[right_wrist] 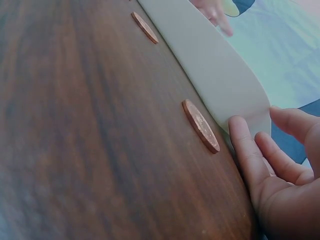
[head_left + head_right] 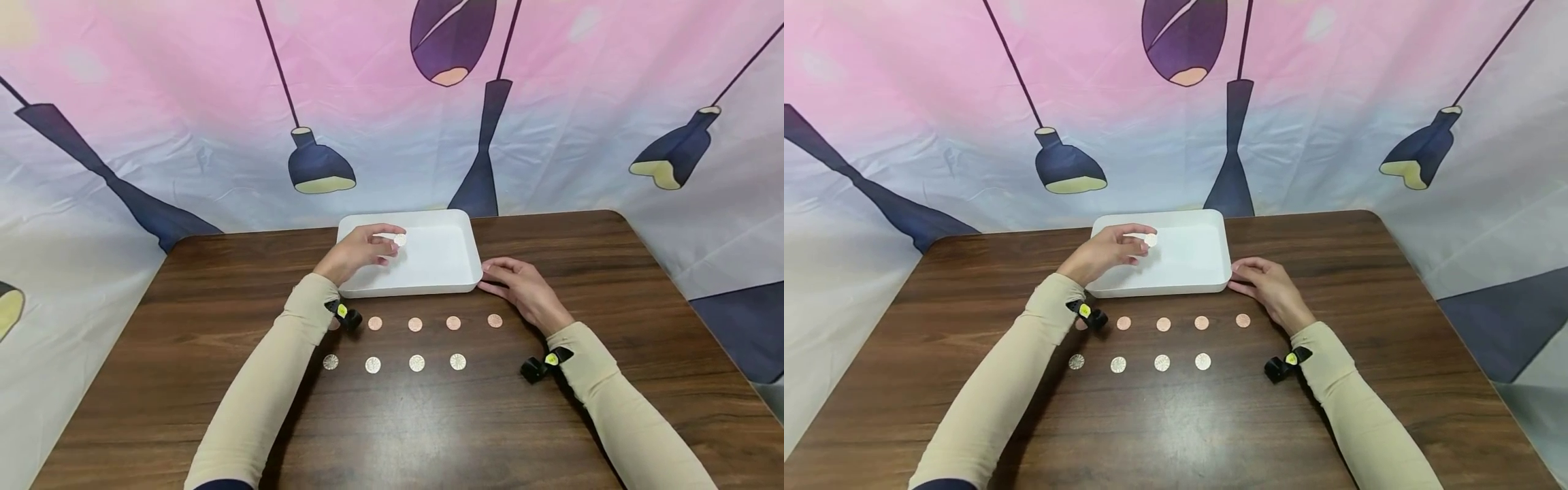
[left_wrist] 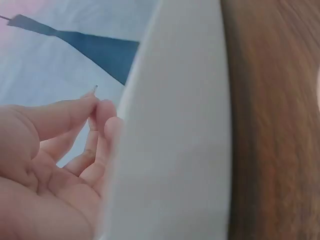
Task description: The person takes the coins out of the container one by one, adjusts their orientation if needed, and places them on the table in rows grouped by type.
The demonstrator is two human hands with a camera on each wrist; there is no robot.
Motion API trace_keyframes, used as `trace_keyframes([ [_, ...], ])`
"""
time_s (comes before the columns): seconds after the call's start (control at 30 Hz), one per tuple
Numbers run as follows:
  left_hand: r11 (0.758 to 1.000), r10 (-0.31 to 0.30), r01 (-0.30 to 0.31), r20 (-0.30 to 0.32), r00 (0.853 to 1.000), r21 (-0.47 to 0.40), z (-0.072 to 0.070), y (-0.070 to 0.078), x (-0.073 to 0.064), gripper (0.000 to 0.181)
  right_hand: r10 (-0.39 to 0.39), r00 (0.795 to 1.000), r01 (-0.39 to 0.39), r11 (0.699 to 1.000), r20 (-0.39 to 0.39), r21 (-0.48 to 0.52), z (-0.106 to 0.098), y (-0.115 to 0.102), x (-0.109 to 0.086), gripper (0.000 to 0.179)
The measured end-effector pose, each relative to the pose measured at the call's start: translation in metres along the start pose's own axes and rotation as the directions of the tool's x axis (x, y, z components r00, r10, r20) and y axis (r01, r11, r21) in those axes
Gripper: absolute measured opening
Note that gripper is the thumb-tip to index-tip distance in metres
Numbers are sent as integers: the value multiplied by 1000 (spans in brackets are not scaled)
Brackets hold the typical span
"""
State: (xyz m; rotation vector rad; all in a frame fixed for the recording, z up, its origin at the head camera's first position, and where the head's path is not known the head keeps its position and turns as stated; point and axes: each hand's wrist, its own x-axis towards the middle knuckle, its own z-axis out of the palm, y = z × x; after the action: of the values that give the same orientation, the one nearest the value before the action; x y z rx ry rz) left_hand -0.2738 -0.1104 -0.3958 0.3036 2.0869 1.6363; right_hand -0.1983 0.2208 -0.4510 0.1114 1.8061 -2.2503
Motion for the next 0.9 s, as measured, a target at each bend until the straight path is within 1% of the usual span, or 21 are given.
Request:
trace_keyframes([
  [0.1, 999, 8, -8, 10, 1000, -33, 3, 9, -7, 43, 0, 1000, 0, 1000, 2, 0, 2, -1, 2, 23],
  [0.27, 995, 27, -26, 3, 1000, -101, 14, 23, -32, 42, 1, 1000, -1, 1000, 19, 0, 10, -1, 7, 28],
  [0.37, 988, 47, -46, 0, 999, -145, 27, 30, -46, 44, -2, 1000, 2, 1000, 15, -3, 12, -3, 9, 30],
  [0.47, 979, 40, -40, -1, 999, -200, 44, 33, -57, 44, -6, 1000, 6, 1000, 10, -5, 12, -5, 10, 30],
  [0.57, 966, 9, -7, 6, 1000, -259, 67, 31, -65, 44, -8, 1000, 8, 1000, -11, -9, 9, -4, 8, 24],
  [0.67, 959, -27, 38, 43, 999, -282, 91, 24, -71, 42, -2, 1000, 2, 1000, -21, -12, 5, -2, 5, 21],
  [0.73, 961, -50, 67, 70, 996, -269, 105, 18, -75, 41, 5, 1000, -6, 1000, -12, -13, 4, -1, 2, 23],
  [0.8, 969, -66, 85, 90, 994, -231, 117, 12, -78, 41, 6, 1000, -6, 1000, 3, -23, 3, 0, -1, 28],
  [0.87, 979, -69, 87, 104, 992, -182, 128, 8, -79, 39, 2, 1000, -2, 1000, 4, -30, 2, 0, -3, 31],
  [0.9, 985, -62, 78, 108, 992, -153, 134, 6, -79, 38, -2, 1000, 2, 1000, 3, -31, 2, 0, -4, 32],
])
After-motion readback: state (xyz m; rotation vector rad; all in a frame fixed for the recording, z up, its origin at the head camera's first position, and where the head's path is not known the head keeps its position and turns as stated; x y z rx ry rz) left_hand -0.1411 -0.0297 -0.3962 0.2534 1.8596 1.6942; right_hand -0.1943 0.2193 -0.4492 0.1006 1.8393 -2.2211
